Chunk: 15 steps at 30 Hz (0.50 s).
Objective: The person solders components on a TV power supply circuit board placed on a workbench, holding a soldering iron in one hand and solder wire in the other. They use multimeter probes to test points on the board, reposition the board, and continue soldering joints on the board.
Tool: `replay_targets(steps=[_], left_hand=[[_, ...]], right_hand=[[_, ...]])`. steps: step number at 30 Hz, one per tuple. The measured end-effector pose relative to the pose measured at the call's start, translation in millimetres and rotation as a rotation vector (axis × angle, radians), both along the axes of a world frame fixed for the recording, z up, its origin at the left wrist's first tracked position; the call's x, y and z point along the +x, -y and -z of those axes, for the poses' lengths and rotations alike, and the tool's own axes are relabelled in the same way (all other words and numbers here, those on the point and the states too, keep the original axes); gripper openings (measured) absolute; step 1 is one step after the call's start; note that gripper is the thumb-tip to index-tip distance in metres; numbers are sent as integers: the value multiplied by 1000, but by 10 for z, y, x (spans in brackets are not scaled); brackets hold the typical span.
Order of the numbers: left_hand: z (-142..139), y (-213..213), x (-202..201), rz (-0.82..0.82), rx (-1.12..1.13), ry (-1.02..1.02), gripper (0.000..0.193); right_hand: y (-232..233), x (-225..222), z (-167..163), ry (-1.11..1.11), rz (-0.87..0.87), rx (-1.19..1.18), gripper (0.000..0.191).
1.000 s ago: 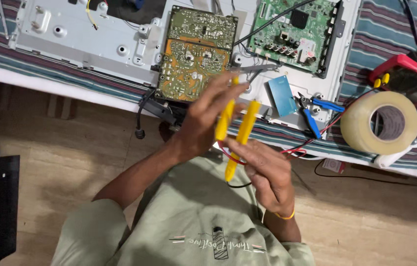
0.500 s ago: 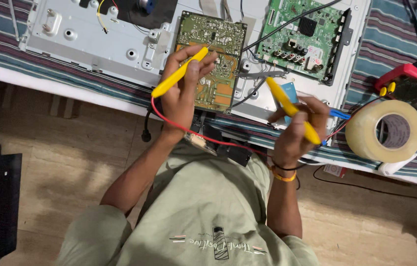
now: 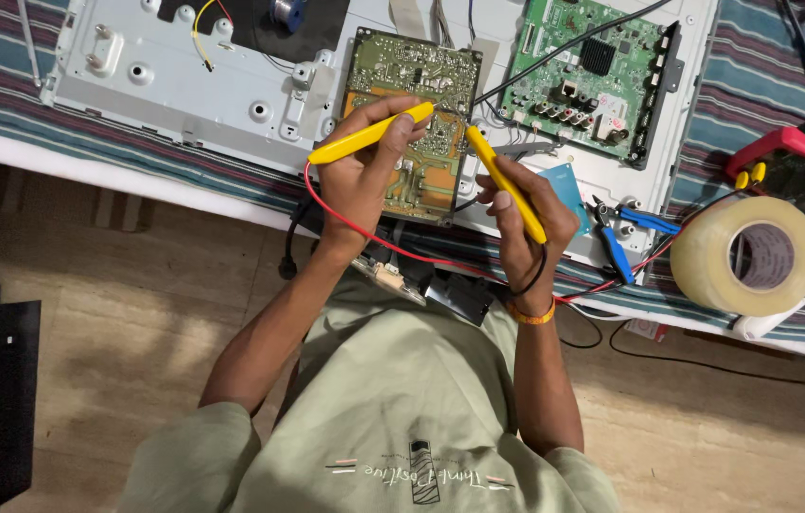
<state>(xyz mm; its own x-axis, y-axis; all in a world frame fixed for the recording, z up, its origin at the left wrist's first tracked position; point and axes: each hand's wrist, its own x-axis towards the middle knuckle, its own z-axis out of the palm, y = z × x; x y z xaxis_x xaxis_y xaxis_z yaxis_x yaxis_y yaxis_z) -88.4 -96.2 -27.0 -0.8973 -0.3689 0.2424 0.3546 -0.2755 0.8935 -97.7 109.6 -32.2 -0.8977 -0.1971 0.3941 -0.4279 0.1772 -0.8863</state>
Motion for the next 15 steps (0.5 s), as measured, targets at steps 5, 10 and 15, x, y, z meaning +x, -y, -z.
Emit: replay_targets(steps=[5,10,15], left_hand=[[-87,224,-165,-170,-453,9,23],[-183,561,-482,-324,-662,-191,21],[-64,978,-944,-440,-883,-234,19]], right_hand=[[-27,-211,15,40,-2,-164,38],[33,-328,-90,174,43,-235,45],[73,-45,-364,156,-8,-69,46]])
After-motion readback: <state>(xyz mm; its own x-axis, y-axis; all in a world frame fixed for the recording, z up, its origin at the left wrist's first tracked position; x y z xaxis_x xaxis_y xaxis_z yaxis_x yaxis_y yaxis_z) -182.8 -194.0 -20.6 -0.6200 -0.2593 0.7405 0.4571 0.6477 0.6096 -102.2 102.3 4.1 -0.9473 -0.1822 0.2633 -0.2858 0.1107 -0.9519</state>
